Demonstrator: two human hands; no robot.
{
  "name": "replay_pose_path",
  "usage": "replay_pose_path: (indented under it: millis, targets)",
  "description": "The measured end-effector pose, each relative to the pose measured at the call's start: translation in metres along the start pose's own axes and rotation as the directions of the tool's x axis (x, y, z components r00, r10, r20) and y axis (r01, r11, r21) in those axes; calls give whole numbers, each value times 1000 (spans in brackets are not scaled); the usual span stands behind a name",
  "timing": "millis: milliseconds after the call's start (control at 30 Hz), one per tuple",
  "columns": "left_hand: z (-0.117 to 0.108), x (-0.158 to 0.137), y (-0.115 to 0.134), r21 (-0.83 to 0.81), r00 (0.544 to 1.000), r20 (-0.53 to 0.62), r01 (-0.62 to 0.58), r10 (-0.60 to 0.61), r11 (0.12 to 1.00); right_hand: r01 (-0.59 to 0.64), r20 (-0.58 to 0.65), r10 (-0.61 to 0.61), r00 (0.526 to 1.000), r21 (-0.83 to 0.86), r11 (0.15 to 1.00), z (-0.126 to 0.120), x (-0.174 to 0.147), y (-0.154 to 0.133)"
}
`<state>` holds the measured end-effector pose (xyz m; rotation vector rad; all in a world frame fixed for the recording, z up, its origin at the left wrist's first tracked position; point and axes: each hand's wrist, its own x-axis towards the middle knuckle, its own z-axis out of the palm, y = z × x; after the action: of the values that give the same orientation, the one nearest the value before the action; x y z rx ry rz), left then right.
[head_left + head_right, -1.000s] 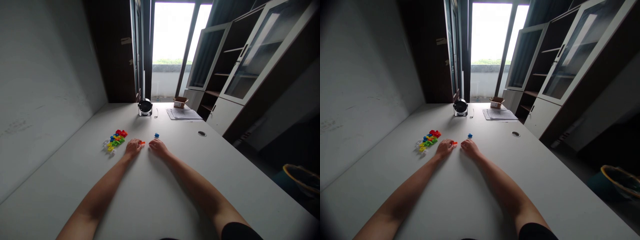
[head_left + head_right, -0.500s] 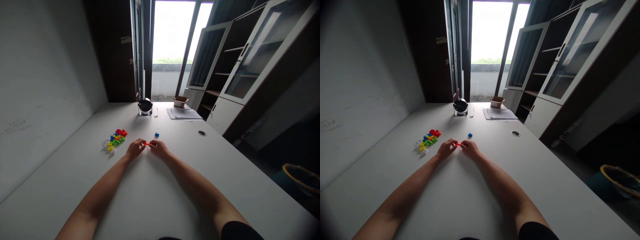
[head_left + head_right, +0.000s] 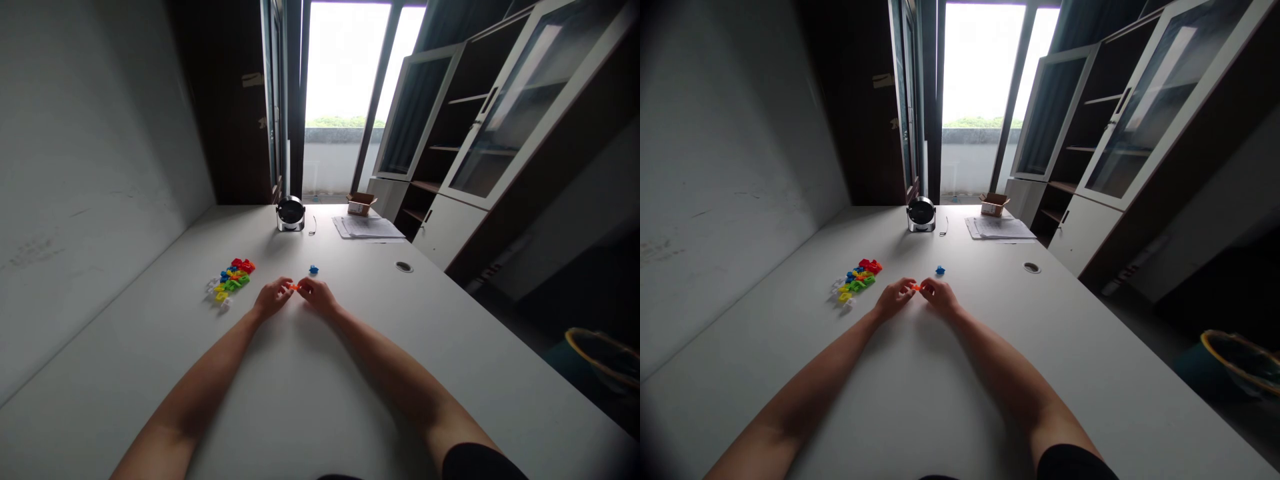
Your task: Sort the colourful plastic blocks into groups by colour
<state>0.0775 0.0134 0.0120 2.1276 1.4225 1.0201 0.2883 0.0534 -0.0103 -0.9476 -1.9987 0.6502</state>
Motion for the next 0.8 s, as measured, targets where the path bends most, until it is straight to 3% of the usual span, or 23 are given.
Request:
replay_pose_path:
  millis: [200,533,800]
  targets:
    - [-2,2,-1,-139,997,53,65,-58,988,66,-12,-66,998,-55,996,-2,-1,-4]
    - [3,2,-7,-185,998,-3,61,-63,981,19,-1,-19,1000,-16,1000,1,-1,0]
    - [2,2,-5,-233,994,45,110,-102,966,43,-10,-43,999,-43,998,-2,-3,-3]
